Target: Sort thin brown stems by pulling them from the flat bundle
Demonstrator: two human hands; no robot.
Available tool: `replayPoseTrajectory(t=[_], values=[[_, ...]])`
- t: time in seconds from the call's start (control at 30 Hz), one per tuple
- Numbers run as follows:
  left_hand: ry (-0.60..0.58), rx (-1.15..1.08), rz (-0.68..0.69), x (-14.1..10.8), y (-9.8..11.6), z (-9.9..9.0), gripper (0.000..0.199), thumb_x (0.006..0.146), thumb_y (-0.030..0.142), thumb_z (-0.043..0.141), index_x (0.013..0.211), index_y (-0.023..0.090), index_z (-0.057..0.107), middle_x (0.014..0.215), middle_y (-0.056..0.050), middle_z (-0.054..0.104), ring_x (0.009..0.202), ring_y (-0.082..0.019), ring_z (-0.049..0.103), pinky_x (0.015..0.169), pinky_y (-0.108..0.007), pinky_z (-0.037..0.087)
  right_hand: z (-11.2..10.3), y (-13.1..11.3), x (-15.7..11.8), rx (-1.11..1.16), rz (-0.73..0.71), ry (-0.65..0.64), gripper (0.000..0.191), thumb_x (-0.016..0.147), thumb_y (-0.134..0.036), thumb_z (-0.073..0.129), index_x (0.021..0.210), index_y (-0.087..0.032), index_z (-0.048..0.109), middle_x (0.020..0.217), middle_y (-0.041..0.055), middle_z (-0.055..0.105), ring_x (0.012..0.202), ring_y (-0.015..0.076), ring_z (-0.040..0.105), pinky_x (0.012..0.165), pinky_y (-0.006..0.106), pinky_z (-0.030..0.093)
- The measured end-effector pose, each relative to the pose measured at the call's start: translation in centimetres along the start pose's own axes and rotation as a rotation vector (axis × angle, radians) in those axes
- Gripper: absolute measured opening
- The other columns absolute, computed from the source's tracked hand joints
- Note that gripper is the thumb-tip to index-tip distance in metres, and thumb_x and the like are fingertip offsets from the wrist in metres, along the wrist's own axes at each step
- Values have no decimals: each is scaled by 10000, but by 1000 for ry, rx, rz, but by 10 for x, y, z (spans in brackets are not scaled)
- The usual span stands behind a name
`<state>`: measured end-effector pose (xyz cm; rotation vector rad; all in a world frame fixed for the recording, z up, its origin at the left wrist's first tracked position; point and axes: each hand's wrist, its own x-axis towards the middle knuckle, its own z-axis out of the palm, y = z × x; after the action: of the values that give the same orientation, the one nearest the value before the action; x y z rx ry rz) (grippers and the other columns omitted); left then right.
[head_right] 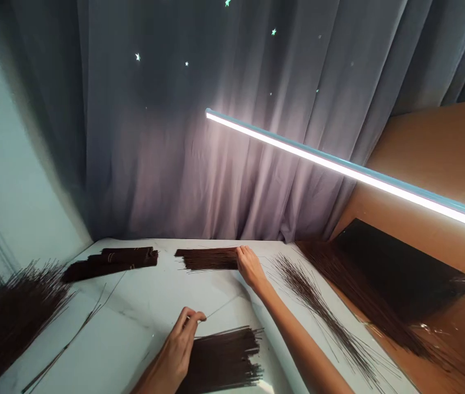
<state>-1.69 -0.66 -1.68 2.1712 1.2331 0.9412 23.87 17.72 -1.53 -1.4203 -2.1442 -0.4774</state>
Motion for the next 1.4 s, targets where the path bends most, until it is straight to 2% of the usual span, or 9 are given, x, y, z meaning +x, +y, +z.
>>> replayPoseTrajectory(t=[0.1,0.2,0.3,0.37,0.47,0.63,0.87,1.03,1.4], values=[[100,-138,-96,4,2,0,327,1043,221,290,1086,239,613,1008,-62,603,842,-187,659,810,-275,536,-17,-3,-9,84,21,107,229,997,-330,616,1132,-146,636,1074,55,672,904,179,673,789,362,584],[178,-241,-207,8,-7,5,407,1038,501,332,969,253,648,868,-34,638,840,-213,647,793,-287,517,-44,-16,-27,174,57,243,177,1036,-276,499,955,-152,596,885,39,639,801,164,644,727,318,562],[84,-441,-340,12,-15,10,580,938,730,388,1019,217,647,603,35,534,533,-159,494,540,-254,433,-72,-40,-53,260,102,339,149,1036,-257,458,930,-187,535,821,22,593,751,166,611,694,310,539],[-7,-634,-400,13,-15,12,675,873,800,429,1099,190,612,591,44,538,441,-113,343,427,-222,306,-87,-59,-72,330,99,341,94,1019,-249,494,943,-204,525,802,8,575,721,160,596,676,299,530],[0,-834,-382,13,-9,12,594,863,732,537,1067,177,591,758,-17,621,496,-91,368,452,-207,311,-97,-86,-97,476,36,257,47,992,-191,527,958,-224,523,814,11,576,704,157,593,621,267,518],[-8,-912,-433,9,4,6,303,920,475,589,1052,202,595,816,41,501,516,-57,240,441,-175,169,-89,-113,-121,520,19,104,113,986,-147,471,949,-243,517,833,19,577,673,153,605,586,245,521],[8,-868,-534,10,6,-2,418,938,608,558,1068,212,596,530,125,312,436,-61,127,365,-166,79,-92,-122,-124,506,68,28,123,998,-158,416,956,-239,498,852,19,587,620,134,596,567,239,512],[56,-905,-448,10,2,2,398,911,576,630,933,179,626,662,47,520,454,-55,292,344,-143,208,-99,-124,-122,463,39,6,142,991,-139,401,964,-240,498,850,30,599,665,156,618,545,235,506],[113,-780,-504,9,6,-4,368,941,552,597,922,184,601,525,89,437,474,-64,231,414,-161,132,-97,-132,-125,450,45,-45,158,1013,-151,388,949,-237,505,852,30,593,684,164,621,559,250,510]])
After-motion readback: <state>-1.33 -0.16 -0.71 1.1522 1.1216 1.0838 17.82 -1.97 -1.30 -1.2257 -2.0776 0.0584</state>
